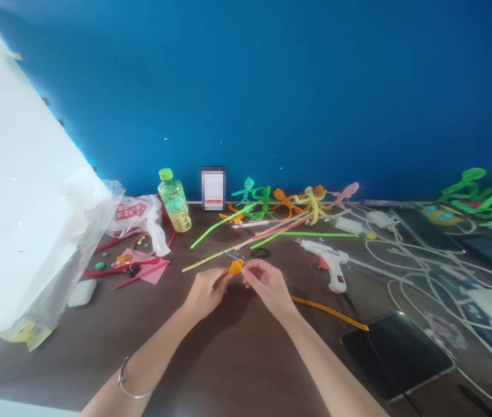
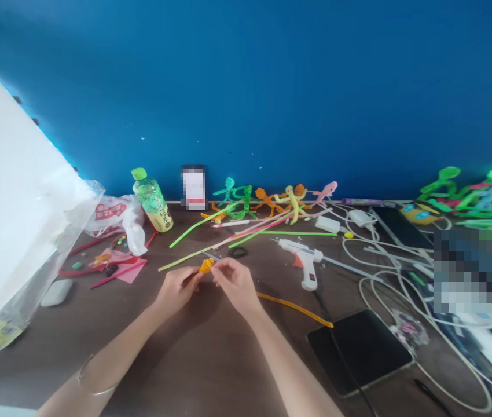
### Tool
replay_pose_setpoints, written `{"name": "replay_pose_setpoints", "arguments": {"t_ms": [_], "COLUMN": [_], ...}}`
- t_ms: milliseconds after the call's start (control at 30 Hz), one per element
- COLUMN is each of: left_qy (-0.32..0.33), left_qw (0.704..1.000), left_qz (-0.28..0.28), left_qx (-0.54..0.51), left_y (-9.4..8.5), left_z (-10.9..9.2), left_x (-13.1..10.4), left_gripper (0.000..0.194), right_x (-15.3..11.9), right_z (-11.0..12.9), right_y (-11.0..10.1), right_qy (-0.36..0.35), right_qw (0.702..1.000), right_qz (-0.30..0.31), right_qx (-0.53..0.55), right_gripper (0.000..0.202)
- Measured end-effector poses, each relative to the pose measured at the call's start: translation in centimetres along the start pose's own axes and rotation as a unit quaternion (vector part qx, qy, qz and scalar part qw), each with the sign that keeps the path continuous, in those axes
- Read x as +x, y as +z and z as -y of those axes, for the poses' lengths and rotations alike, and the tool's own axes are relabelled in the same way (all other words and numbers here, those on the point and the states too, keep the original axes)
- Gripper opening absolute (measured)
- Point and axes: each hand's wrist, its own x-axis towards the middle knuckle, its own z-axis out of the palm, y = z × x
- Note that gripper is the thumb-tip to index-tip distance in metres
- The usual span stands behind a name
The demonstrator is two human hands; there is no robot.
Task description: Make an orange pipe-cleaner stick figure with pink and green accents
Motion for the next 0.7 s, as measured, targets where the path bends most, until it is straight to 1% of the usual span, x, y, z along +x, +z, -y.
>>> {"name": "replay_pose_setpoints", "arguments": {"t_ms": [200,333,400,500,567,633,700], "left_qy": [-0.077,-0.131,-0.166,-0.210,-0.225,-0.233,-0.238], "left_qw": [0.995,0.977,0.954,0.897,0.867,0.851,0.842], "left_qz": [0.019,0.035,0.042,0.077,0.102,0.112,0.115], "left_qx": [-0.066,-0.163,-0.247,-0.381,-0.434,-0.457,-0.470], "left_y": [-0.24,-0.19,0.09,0.48,0.54,0.42,0.23], "left_z": [-0.92,-1.04,-0.75,-0.26,-0.15,-0.25,-0.45], "left_x": [0.10,0.23,0.29,0.40,0.49,0.58,0.65], "left_gripper": [0.033,0.036,0.036,0.037,0.037,0.037,0.037], "right_x": [-0.13,-0.10,-0.04,0.07,0.12,0.14,0.13], "right_z": [-0.24,-0.35,-0.25,-0.10,-0.07,-0.11,-0.17], "right_y": [-0.27,-0.46,-0.53,-0.59,-0.60,-0.58,-0.53], "right_qy": [-0.052,-0.064,-0.071,-0.071,-0.057,-0.046,-0.055], "right_qw": [0.997,0.994,0.993,0.994,0.996,0.998,0.997], "right_qz": [-0.018,-0.025,-0.028,-0.024,-0.016,-0.011,-0.013], "right_qx": [-0.049,-0.084,-0.090,-0.084,-0.065,-0.049,-0.049], "right_gripper": [0.026,0.022,0.022,0.022,0.022,0.021,0.019]}}
